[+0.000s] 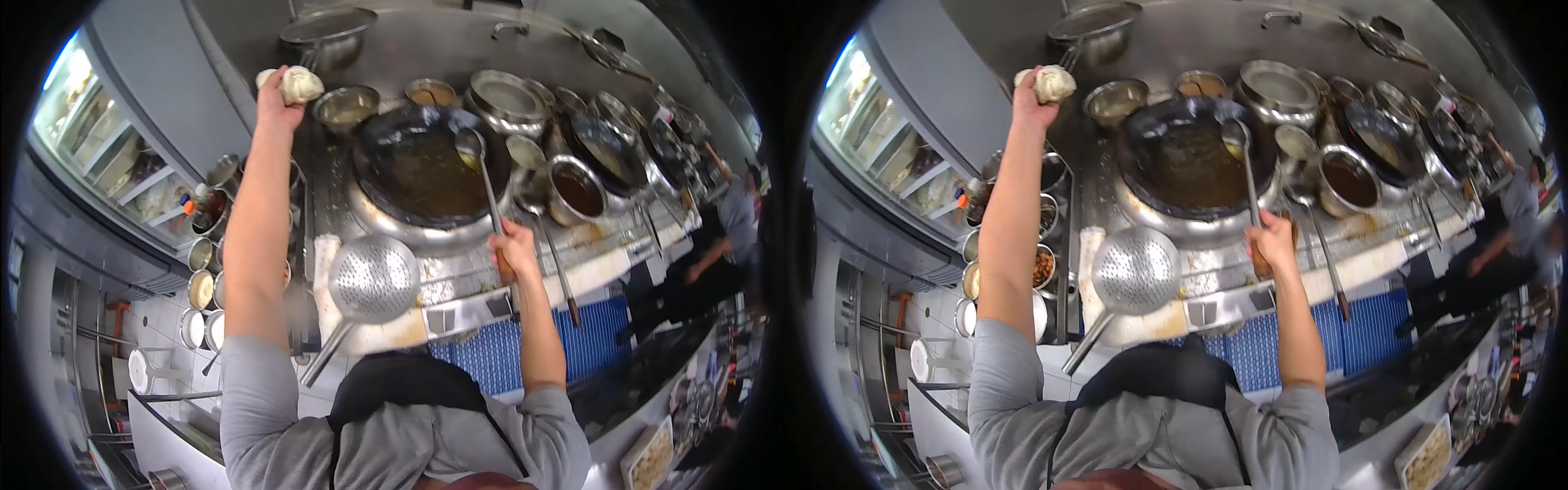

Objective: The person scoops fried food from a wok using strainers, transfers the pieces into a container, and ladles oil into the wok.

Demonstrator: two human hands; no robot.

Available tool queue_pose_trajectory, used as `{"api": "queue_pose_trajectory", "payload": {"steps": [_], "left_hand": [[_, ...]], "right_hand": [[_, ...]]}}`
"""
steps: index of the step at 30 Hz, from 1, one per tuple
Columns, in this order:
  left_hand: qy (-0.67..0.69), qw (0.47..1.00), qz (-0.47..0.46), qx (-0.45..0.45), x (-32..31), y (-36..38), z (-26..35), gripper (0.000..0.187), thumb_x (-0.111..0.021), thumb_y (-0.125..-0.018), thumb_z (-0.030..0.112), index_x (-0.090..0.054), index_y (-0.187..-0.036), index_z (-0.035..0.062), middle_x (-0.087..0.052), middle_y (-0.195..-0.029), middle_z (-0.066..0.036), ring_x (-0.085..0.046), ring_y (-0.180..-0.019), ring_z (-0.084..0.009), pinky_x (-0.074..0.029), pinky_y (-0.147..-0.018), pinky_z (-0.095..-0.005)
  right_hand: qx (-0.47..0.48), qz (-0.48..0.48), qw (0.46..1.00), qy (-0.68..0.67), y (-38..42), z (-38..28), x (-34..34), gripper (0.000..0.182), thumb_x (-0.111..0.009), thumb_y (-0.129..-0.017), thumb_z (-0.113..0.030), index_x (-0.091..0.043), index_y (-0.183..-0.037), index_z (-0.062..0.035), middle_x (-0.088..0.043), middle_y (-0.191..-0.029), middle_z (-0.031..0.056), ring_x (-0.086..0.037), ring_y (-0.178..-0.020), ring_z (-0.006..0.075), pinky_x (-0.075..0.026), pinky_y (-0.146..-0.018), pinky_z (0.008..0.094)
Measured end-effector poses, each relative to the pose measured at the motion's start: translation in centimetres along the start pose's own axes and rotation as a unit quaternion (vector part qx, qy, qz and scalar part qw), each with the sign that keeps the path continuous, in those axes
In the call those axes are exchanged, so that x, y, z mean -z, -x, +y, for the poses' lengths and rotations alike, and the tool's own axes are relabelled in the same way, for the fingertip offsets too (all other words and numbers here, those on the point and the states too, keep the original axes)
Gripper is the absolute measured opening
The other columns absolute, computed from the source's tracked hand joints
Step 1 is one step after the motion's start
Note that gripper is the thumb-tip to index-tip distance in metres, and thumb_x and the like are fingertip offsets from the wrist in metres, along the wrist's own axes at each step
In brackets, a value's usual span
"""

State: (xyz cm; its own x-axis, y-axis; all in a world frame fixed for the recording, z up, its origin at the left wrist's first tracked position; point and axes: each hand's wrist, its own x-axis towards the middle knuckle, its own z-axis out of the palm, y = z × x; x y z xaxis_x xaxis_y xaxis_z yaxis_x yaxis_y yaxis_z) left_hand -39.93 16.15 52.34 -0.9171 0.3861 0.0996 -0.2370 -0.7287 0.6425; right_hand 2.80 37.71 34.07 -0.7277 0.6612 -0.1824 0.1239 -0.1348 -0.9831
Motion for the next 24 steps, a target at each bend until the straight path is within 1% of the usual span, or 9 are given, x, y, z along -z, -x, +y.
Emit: {"api": "queue_pose_trajectory", "payload": {"steps": [1, 6, 9, 10, 13, 15, 20, 23, 24], "left_hand": [[0.009, 1.000, -0.003, 0.006, 1.0, -0.1, -0.6, 0.020, -0.059, -0.088, 0.017, -0.057, -0.103, 0.0034, -0.064, -0.095, -0.010, -0.065, -0.089, -0.0274, -0.055, -0.080, -0.0432], [-0.004, 1.000, 0.007, 0.029, 2.3, 2.7, -1.7, 0.026, -0.058, -0.089, 0.018, -0.054, -0.109, 0.0028, -0.062, -0.102, -0.012, -0.062, -0.095, -0.0322, -0.050, -0.086, -0.0553], [-0.009, 0.999, 0.018, 0.043, 2.2, 5.6, -1.9, 0.026, -0.058, -0.089, 0.019, -0.054, -0.109, 0.0036, -0.062, -0.103, -0.012, -0.061, -0.097, -0.0328, -0.048, -0.088, -0.0583], [-0.016, 0.999, 0.025, 0.044, 2.2, 7.3, -2.1, 0.031, -0.055, -0.091, 0.021, -0.051, -0.117, 0.0041, -0.061, -0.111, -0.013, -0.059, -0.103, -0.0334, -0.046, -0.092, -0.0561], [-0.036, 0.996, -0.034, 0.079, 6.2, 10.9, -3.1, 0.036, -0.053, -0.090, 0.022, -0.049, -0.120, 0.0004, -0.060, -0.110, -0.018, -0.060, -0.100, -0.0362, -0.050, -0.086, -0.0540], [0.027, 0.975, -0.096, 0.199, 6.7, 17.8, -2.5, 0.039, -0.054, -0.088, 0.022, -0.049, -0.120, -0.0008, -0.061, -0.107, -0.020, -0.062, -0.096, -0.0370, -0.053, -0.083, -0.0502], [-0.082, 0.954, -0.035, 0.286, 15.9, 30.9, -3.4, 0.050, -0.066, -0.076, 0.022, -0.051, -0.119, 0.0016, -0.062, -0.105, -0.018, -0.065, -0.087, -0.0331, -0.057, -0.075, -0.0435], [-0.119, 0.933, -0.010, 0.339, 19.1, 38.9, -2.4, 0.054, -0.071, -0.070, 0.017, -0.052, -0.117, 0.0021, -0.063, -0.100, -0.017, -0.066, -0.082, -0.0307, -0.057, -0.074, -0.0430], [-0.150, 0.920, -0.018, 0.363, 22.4, 40.8, -2.9, 0.054, -0.073, -0.068, 0.015, -0.053, -0.116, 0.0019, -0.063, -0.099, -0.016, -0.066, -0.082, -0.0296, -0.057, -0.074, -0.0426]], "right_hand": [[-0.014, 0.000, 1.000, -0.026, 0.3, -0.6, -0.8, 0.019, -0.061, -0.080, 0.000, -0.057, -0.099, 0.0011, -0.055, -0.060, 0.0054, -0.051, -0.041, 0.0138, -0.039, -0.035, 0.0292], [-0.102, -0.020, 0.973, -0.207, 0.8, -1.0, -2.5, 0.023, -0.063, -0.082, -0.003, -0.058, -0.104, 0.0030, -0.059, -0.066, 0.0067, -0.055, -0.045, 0.0135, -0.045, -0.036, 0.0272], [-0.149, -0.061, 0.926, -0.341, 1.3, -1.0, -3.4, 0.016, -0.062, -0.083, -0.005, -0.055, -0.096, 0.0010, -0.060, -0.070, 0.0062, -0.056, -0.048, 0.0124, -0.048, -0.040, 0.0235], [-0.173, -0.090, 0.894, -0.403, 1.3, -1.1, -3.6, 0.014, -0.061, -0.084, -0.006, -0.054, -0.094, 0.0004, -0.060, -0.070, 0.0060, -0.056, -0.049, 0.0124, -0.048, -0.041, 0.0227], [-0.219, -0.151, 0.807, -0.528, 1.6, -1.7, -4.3, 0.012, -0.060, -0.085, -0.007, -0.051, -0.089, 0.0012, -0.059, -0.073, 0.0069, -0.058, -0.054, 0.0124, -0.050, -0.045, 0.0213], [-0.242, -0.180, 0.750, -0.589, 1.9, -2.2, -5.1, 0.013, -0.058, -0.086, -0.007, -0.049, -0.085, 0.0025, -0.058, -0.076, 0.0080, -0.059, -0.057, 0.0124, -0.052, -0.047, 0.0207], [-0.244, -0.192, 0.698, -0.646, 2.1, -3.3, -6.8, 0.011, -0.057, -0.084, -0.004, -0.048, -0.084, 0.0022, -0.054, -0.080, 0.0096, -0.059, -0.060, 0.0140, -0.053, -0.051, 0.0229], [-0.202, -0.178, 0.705, -0.656, 2.2, -4.8, -7.7, 0.051, -0.056, -0.086, -0.002, -0.023, -0.119, 0.0196, -0.051, -0.083, 0.0125, -0.057, -0.061, 0.0167, -0.052, -0.050, 0.0242], [-0.198, -0.190, 0.703, -0.656, 1.7, -5.2, -7.7, 0.049, -0.056, -0.085, -0.001, -0.024, -0.115, 0.0204, -0.051, -0.083, 0.0129, -0.057, -0.062, 0.0172, -0.053, -0.051, 0.0247]]}}
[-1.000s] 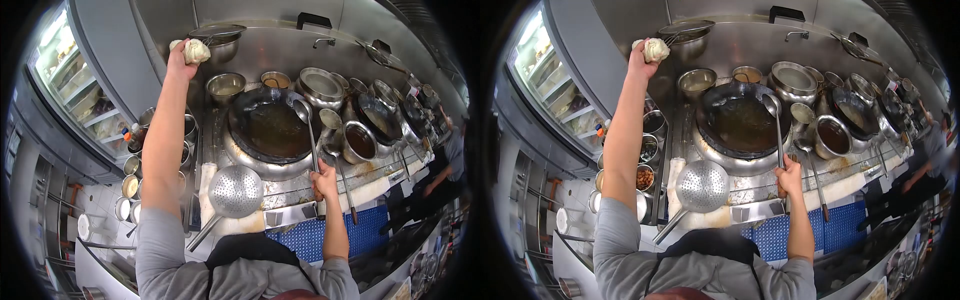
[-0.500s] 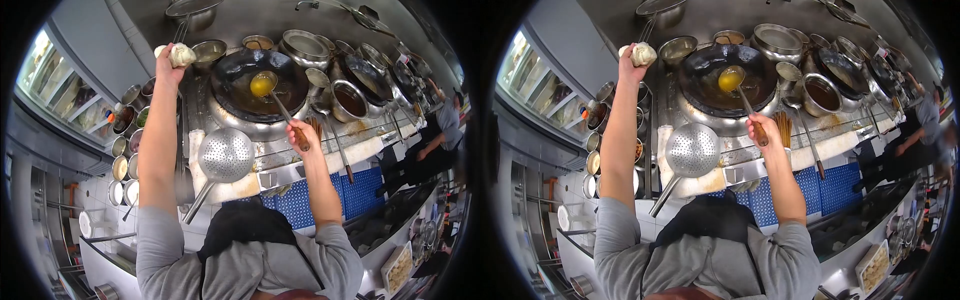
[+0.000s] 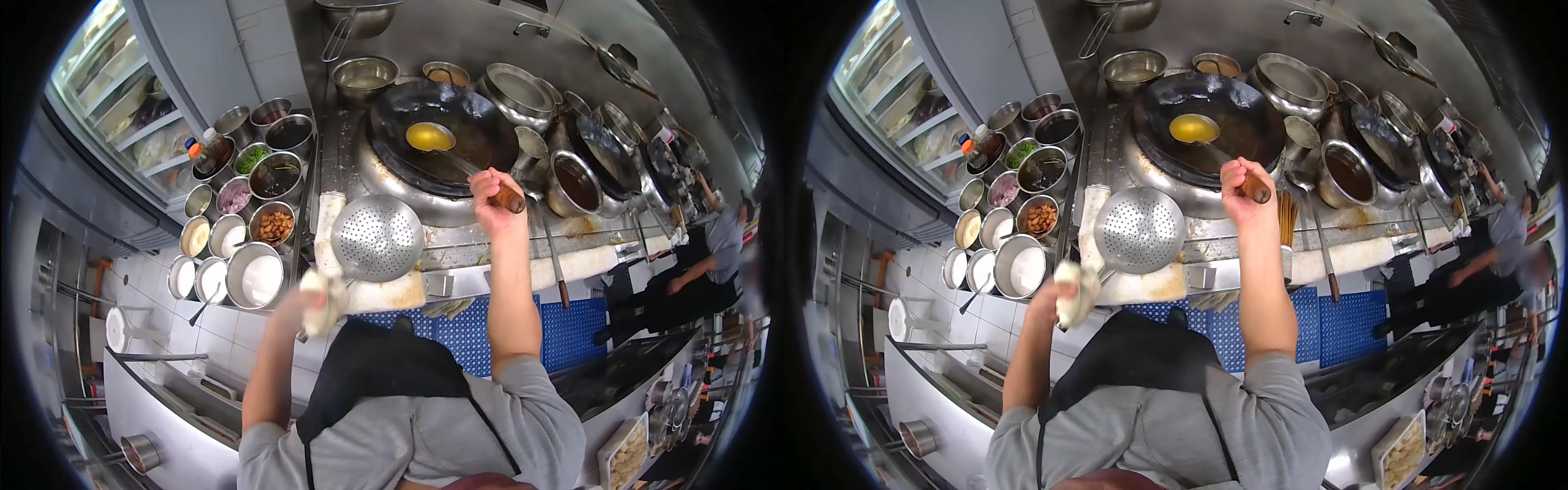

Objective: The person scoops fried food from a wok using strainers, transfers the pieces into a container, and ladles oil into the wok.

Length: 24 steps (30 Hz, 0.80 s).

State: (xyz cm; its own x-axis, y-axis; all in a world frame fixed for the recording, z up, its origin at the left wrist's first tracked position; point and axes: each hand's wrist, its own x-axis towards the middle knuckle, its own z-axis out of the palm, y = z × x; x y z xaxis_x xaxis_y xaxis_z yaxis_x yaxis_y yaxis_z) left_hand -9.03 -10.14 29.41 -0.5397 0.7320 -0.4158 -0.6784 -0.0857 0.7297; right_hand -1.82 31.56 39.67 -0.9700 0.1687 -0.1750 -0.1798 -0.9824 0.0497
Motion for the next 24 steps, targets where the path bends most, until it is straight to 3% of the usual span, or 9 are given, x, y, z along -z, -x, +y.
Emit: {"api": "queue_pose_trajectory", "payload": {"steps": [3, 4, 8, 12, 15, 18, 21, 22, 24], "left_hand": [[-0.045, 0.995, -0.002, 0.089, 5.2, 3.5, -5.7, 0.051, -0.078, -0.065, 0.015, -0.057, -0.110, 0.0029, -0.064, -0.093, -0.010, -0.064, -0.079, -0.0217, -0.054, -0.070, -0.0354], [-0.051, 0.994, -0.008, 0.092, 6.1, 4.9, -6.8, 0.051, -0.078, -0.064, 0.016, -0.058, -0.109, 0.0018, -0.065, -0.093, -0.010, -0.064, -0.080, -0.0216, -0.053, -0.070, -0.0349], [-0.021, 0.995, -0.060, 0.077, 5.0, 9.1, -7.6, 0.052, -0.079, -0.063, 0.018, -0.060, -0.107, -0.0012, -0.066, -0.095, -0.011, -0.065, -0.083, -0.0212, -0.052, -0.072, -0.0337], [-0.030, 0.994, -0.030, 0.101, 6.6, 10.4, -9.4, 0.055, -0.079, -0.062, 0.017, -0.059, -0.110, -0.0019, -0.066, -0.097, -0.011, -0.064, -0.085, -0.0217, -0.051, -0.076, -0.0337], [-0.014, 0.993, 0.029, 0.118, 9.1, 10.4, -12.4, 0.050, -0.077, -0.064, 0.016, -0.060, -0.107, -0.0005, -0.066, -0.094, -0.010, -0.064, -0.080, -0.0213, -0.051, -0.073, -0.0329], [0.000, 0.987, 0.126, 0.100, 11.4, 10.3, -16.3, 0.039, -0.073, -0.070, 0.018, -0.061, -0.103, 0.0023, -0.066, -0.088, -0.007, -0.064, -0.075, -0.0203, -0.052, -0.069, -0.0330], [0.016, 0.943, 0.291, 0.161, 15.6, 11.1, -23.9, 0.030, -0.073, -0.072, 0.021, -0.065, -0.092, -0.0001, -0.066, -0.087, -0.011, -0.065, -0.069, -0.0242, -0.053, -0.063, -0.0358], [-0.085, 0.931, 0.327, 0.140, 15.3, 12.4, -25.7, 0.027, -0.072, -0.074, 0.022, -0.065, -0.089, 0.0002, -0.066, -0.084, -0.010, -0.064, -0.067, -0.0235, -0.053, -0.059, -0.0367], [-0.156, 0.884, 0.413, 0.153, 13.1, 14.8, -26.8, 0.026, -0.070, -0.076, 0.025, -0.066, -0.086, 0.0004, -0.065, -0.079, -0.010, -0.064, -0.066, -0.0220, -0.051, -0.054, -0.0374]], "right_hand": [[0.027, -0.011, 0.999, 0.031, -1.0, 0.0, -2.4, 0.046, -0.056, -0.085, -0.001, -0.025, -0.111, 0.0210, -0.051, -0.082, 0.0130, -0.057, -0.062, 0.0174, -0.054, -0.051, 0.0247], [0.017, 0.001, 0.999, 0.032, -1.5, -0.3, -3.3, 0.011, -0.058, -0.079, 0.001, -0.049, -0.083, 0.0045, -0.053, -0.082, 0.0118, -0.059, -0.061, 0.0165, -0.055, -0.055, 0.0237], [0.014, -0.026, 0.999, 0.037, -3.7, -0.8, -8.2, 0.009, -0.059, -0.073, 0.005, -0.050, -0.074, 0.0043, -0.053, -0.077, 0.0120, -0.056, -0.061, 0.0174, -0.056, -0.055, 0.0231], [0.079, -0.069, 0.992, 0.065, -8.4, -1.9, -13.4, 0.008, -0.055, -0.071, 0.005, -0.048, -0.071, 0.0020, -0.052, -0.070, 0.0100, -0.055, -0.061, 0.0202, -0.056, -0.054, 0.0263], [0.160, -0.075, 0.981, 0.077, -13.0, -2.4, -18.2, 0.009, -0.051, -0.079, -0.003, -0.048, -0.071, -0.0007, -0.052, -0.069, 0.0093, -0.055, -0.061, 0.0213, -0.056, -0.052, 0.0279], [0.144, -0.061, 0.983, 0.092, -14.4, -1.5, -24.1, 0.020, -0.045, -0.088, -0.013, -0.050, -0.071, -0.0027, -0.053, -0.066, 0.0082, -0.055, -0.057, 0.0207, -0.056, -0.052, 0.0281], [0.229, -0.106, 0.962, 0.104, -18.6, -0.6, -28.4, 0.022, -0.041, -0.091, -0.015, -0.053, -0.076, -0.0051, -0.055, -0.064, 0.0054, -0.056, -0.055, 0.0190, -0.055, -0.052, 0.0279], [0.215, -0.114, 0.962, 0.122, -20.4, -1.0, -29.7, 0.021, -0.041, -0.092, -0.016, -0.054, -0.078, -0.0061, -0.055, -0.064, 0.0039, -0.056, -0.056, 0.0181, -0.055, -0.051, 0.0272], [0.187, -0.108, 0.971, 0.103, -21.7, 0.5, -32.2, 0.020, -0.040, -0.094, -0.018, -0.052, -0.084, -0.0048, -0.055, -0.069, 0.0061, -0.057, -0.057, 0.0195, -0.054, -0.050, 0.0274]]}}
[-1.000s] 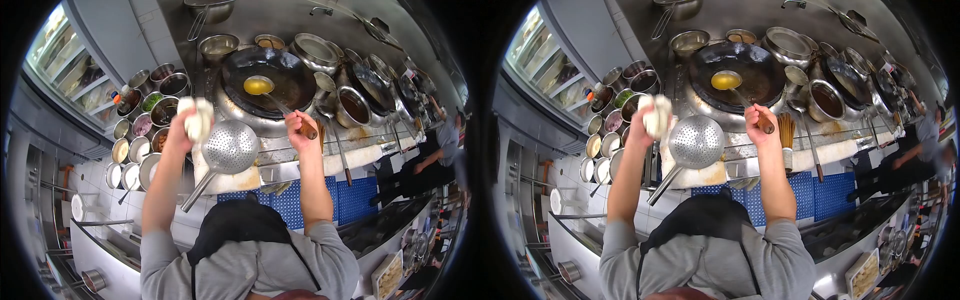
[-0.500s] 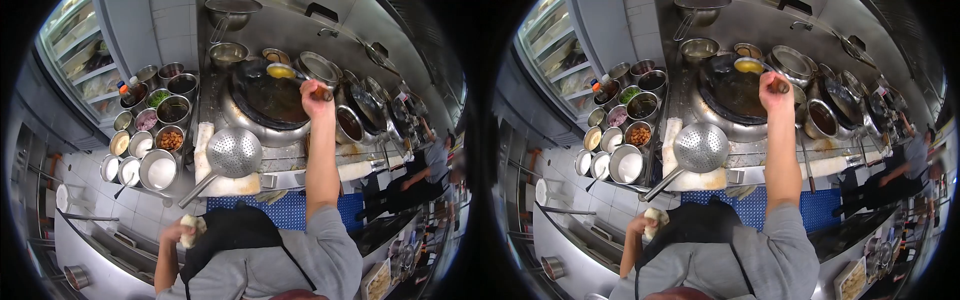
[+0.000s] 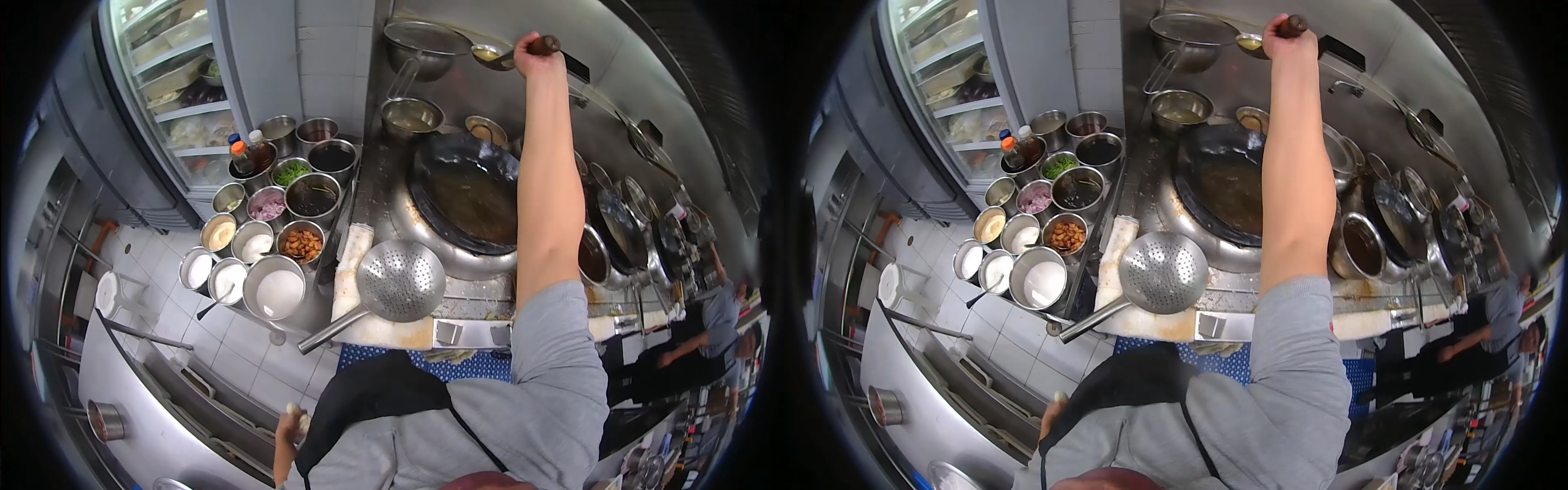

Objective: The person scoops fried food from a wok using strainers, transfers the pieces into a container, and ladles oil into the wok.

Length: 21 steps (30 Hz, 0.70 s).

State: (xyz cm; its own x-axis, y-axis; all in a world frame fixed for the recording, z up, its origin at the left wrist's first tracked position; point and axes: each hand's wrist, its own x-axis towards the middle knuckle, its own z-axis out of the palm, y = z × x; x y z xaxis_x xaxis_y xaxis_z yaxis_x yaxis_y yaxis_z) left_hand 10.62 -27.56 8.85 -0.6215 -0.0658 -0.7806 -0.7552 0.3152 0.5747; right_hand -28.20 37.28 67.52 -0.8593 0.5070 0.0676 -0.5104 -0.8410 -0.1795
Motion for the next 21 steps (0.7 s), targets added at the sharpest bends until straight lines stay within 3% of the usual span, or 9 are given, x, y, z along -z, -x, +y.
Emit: {"api": "queue_pose_trajectory", "payload": {"steps": [3, 6, 8, 11, 12, 13, 15, 18, 21], "left_hand": [[0.257, 0.961, 0.011, 0.106, -1.1, 0.2, -7.9, 0.026, -0.070, -0.075, 0.025, -0.065, -0.082, 0.0010, -0.064, -0.073, -0.009, -0.063, -0.060, -0.0200, -0.048, -0.047, -0.0364], [0.153, 0.974, 0.035, 0.163, -1.4, 2.5, -10.1, 0.020, -0.070, -0.075, 0.022, -0.064, -0.077, 0.0025, -0.063, -0.068, -0.008, -0.060, -0.052, -0.0195, -0.045, -0.042, -0.0351], [0.164, 0.969, 0.053, 0.178, -2.4, 3.1, -10.4, 0.019, -0.070, -0.074, 0.020, -0.063, -0.074, 0.0035, -0.061, -0.065, -0.007, -0.058, -0.048, -0.0192, -0.043, -0.040, -0.0339], [0.118, 0.974, 0.111, 0.157, -3.6, 7.8, -2.6, 0.018, -0.071, -0.073, 0.019, -0.063, -0.074, 0.0024, -0.062, -0.066, -0.007, -0.059, -0.048, -0.0196, -0.043, -0.040, -0.0340], [0.099, 0.978, 0.117, 0.140, -3.7, 8.1, -1.5, 0.020, -0.071, -0.072, 0.019, -0.064, -0.076, 0.0014, -0.063, -0.067, -0.008, -0.060, -0.049, -0.0200, -0.044, -0.041, -0.0345], [0.078, 0.982, 0.123, 0.123, -3.9, 8.4, -0.3, 0.021, -0.071, -0.072, 0.019, -0.064, -0.077, 0.0005, -0.064, -0.068, -0.008, -0.061, -0.051, -0.0203, -0.045, -0.042, -0.0350], [0.043, 0.989, 0.107, 0.095, -3.7, 6.0, -0.8, 0.025, -0.073, -0.070, 0.020, -0.066, -0.081, -0.0017, -0.065, -0.071, -0.009, -0.062, -0.054, -0.0212, -0.048, -0.046, -0.0361], [-0.027, 0.991, 0.102, 0.079, -3.2, 2.3, -0.3, 0.030, -0.075, -0.068, 0.020, -0.067, -0.085, -0.0036, -0.066, -0.074, -0.010, -0.064, -0.062, -0.0215, -0.050, -0.053, -0.0368], [-0.068, 0.993, 0.082, 0.059, -2.2, -2.1, -1.0, 0.031, -0.076, -0.067, 0.021, -0.067, -0.085, -0.0027, -0.066, -0.076, -0.009, -0.064, -0.068, -0.0200, -0.050, -0.060, -0.0364]], "right_hand": [[0.005, -0.012, 1.000, -0.004, -2.9, 2.3, -1.3, 0.019, -0.040, -0.094, -0.018, -0.050, -0.090, -0.0023, -0.053, -0.073, 0.0082, -0.057, -0.059, 0.0205, -0.055, -0.050, 0.0276], [-0.020, 0.019, 0.999, 0.019, -5.6, 4.6, -1.3, 0.020, -0.042, -0.092, -0.017, -0.049, -0.082, -0.0008, -0.053, -0.069, 0.0099, -0.056, -0.057, 0.0226, -0.055, -0.050, 0.0296], [-0.030, 0.054, 0.997, 0.051, -7.2, 6.5, -0.5, 0.022, -0.043, -0.090, -0.012, -0.048, -0.074, 0.0012, -0.054, -0.067, 0.0108, -0.057, -0.057, 0.0240, -0.056, -0.051, 0.0315], [-0.059, -0.003, 0.974, 0.220, -10.2, 8.4, 3.1, 0.017, -0.050, -0.086, -0.007, -0.049, -0.072, 0.0025, -0.054, -0.068, 0.0116, -0.058, -0.057, 0.0245, -0.057, -0.051, 0.0332], [-0.049, -0.033, 0.952, 0.299, -10.5, 9.1, 4.8, 0.002, -0.056, -0.079, 0.000, -0.055, -0.078, 0.0019, -0.057, -0.066, 0.0116, -0.058, -0.056, 0.0223, -0.053, -0.047, 0.0296], [-0.036, -0.047, 0.903, 0.425, -9.7, 9.5, 5.4, 0.001, -0.056, -0.078, 0.001, -0.056, -0.079, 0.0014, -0.057, -0.065, 0.0110, -0.058, -0.054, 0.0209, -0.050, -0.045, 0.0288], [-0.008, -0.065, 0.756, 0.651, -7.1, 9.8, 7.1, 0.006, -0.058, -0.077, 0.003, -0.059, -0.082, 0.0005, -0.057, -0.062, 0.0097, -0.057, -0.050, 0.0182, -0.046, -0.042, 0.0273], [0.117, -0.086, 0.626, 0.766, -4.1, 9.5, 10.3, 0.012, -0.062, -0.072, -0.007, -0.065, -0.082, -0.0007, -0.060, -0.056, 0.0078, -0.059, -0.047, 0.0175, -0.047, -0.048, 0.0312], [0.166, -0.096, 0.605, 0.773, 1.8, 7.1, 11.8, 0.030, -0.064, -0.071, -0.009, -0.066, -0.099, 0.0021, -0.060, -0.057, 0.0074, -0.060, -0.048, 0.0153, -0.048, -0.049, 0.0316]]}}
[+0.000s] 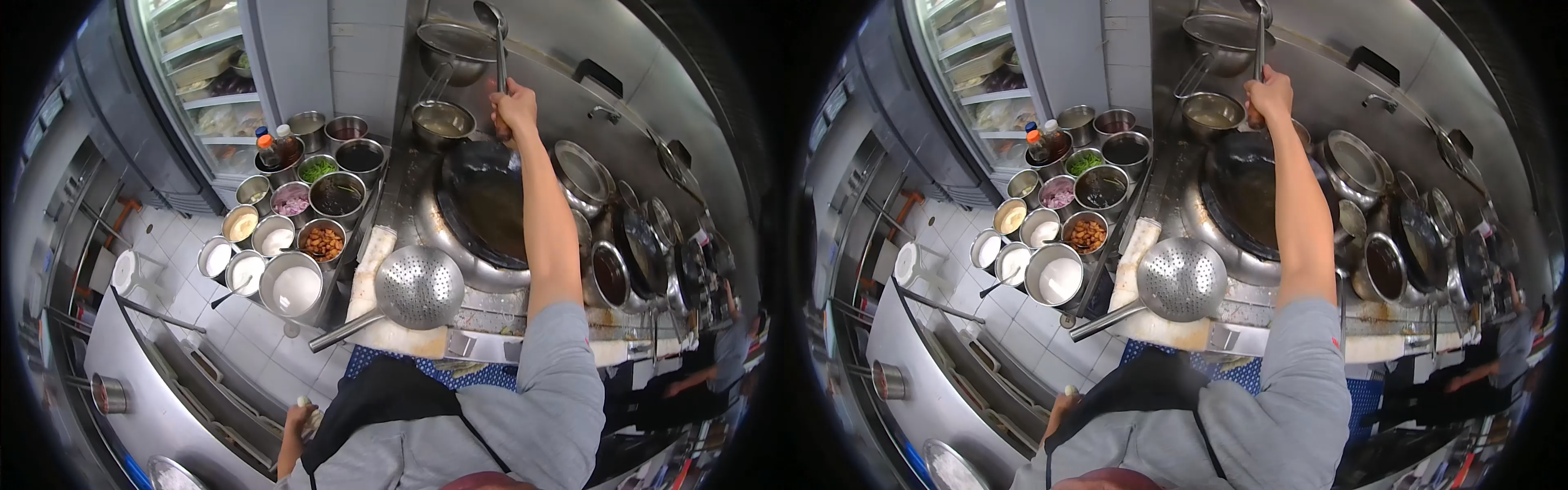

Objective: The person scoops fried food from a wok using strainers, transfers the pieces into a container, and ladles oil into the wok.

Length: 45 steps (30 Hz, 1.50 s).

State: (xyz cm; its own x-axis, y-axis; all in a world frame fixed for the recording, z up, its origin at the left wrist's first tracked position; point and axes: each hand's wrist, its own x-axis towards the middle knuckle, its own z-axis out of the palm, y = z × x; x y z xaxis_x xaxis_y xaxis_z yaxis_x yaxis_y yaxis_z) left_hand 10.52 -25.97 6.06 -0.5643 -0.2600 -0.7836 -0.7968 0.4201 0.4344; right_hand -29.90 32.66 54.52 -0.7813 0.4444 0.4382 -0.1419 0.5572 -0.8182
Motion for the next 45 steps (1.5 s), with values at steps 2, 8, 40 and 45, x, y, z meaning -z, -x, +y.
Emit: {"api": "queue_pose_trajectory", "payload": {"steps": [2, 8, 40, 45], "left_hand": [[0.006, 1.000, -0.014, -0.006, 0.5, -0.2, 2.9, 0.030, -0.076, -0.067, 0.021, -0.068, -0.085, -0.0015, -0.066, -0.077, -0.009, -0.063, -0.069, -0.0189, -0.050, -0.062, -0.0363], [-0.039, 0.993, -0.096, -0.064, 1.2, -5.9, 4.5, 0.031, -0.077, -0.066, 0.019, -0.067, -0.086, -0.0022, -0.066, -0.079, -0.009, -0.063, -0.069, -0.0188, -0.051, -0.063, -0.0361], [-0.214, 0.965, -0.083, -0.126, 1.4, -5.4, 7.5, 0.046, -0.079, -0.065, 0.031, -0.068, -0.091, -0.0062, -0.068, -0.086, -0.017, -0.067, -0.079, -0.0240, -0.051, -0.068, -0.0390], [-0.200, 0.969, -0.087, -0.115, 0.3, -7.0, 6.4, 0.051, -0.079, -0.065, 0.032, -0.067, -0.094, -0.0078, -0.068, -0.091, -0.019, -0.067, -0.085, -0.0269, -0.051, -0.070, -0.0405]], "right_hand": [[-0.023, 0.025, 0.998, -0.044, 4.5, 0.7, 1.9, 0.060, -0.062, -0.073, -0.004, -0.047, -0.131, 0.0033, -0.058, -0.058, 0.0062, -0.057, -0.045, 0.0146, -0.045, -0.044, 0.0297], [-0.174, -0.023, 0.978, -0.113, 18.3, 3.3, 10.3, 0.065, -0.062, -0.078, 0.000, -0.036, -0.138, 0.0053, -0.056, -0.062, 0.0055, -0.052, -0.042, 0.0143, -0.041, -0.037, 0.0274], [-0.348, 0.028, 0.448, -0.823, 28.0, 8.2, 9.4, 0.025, -0.059, -0.080, 0.001, -0.038, -0.093, 0.0095, -0.052, -0.081, 0.0124, -0.058, -0.060, 0.0170, -0.055, -0.052, 0.0236], [-0.323, 0.039, 0.475, -0.818, 25.0, 6.1, 10.2, 0.047, -0.056, -0.081, 0.003, -0.022, -0.109, 0.0184, -0.050, -0.081, 0.0125, -0.057, -0.060, 0.0184, -0.055, -0.051, 0.0254]]}}
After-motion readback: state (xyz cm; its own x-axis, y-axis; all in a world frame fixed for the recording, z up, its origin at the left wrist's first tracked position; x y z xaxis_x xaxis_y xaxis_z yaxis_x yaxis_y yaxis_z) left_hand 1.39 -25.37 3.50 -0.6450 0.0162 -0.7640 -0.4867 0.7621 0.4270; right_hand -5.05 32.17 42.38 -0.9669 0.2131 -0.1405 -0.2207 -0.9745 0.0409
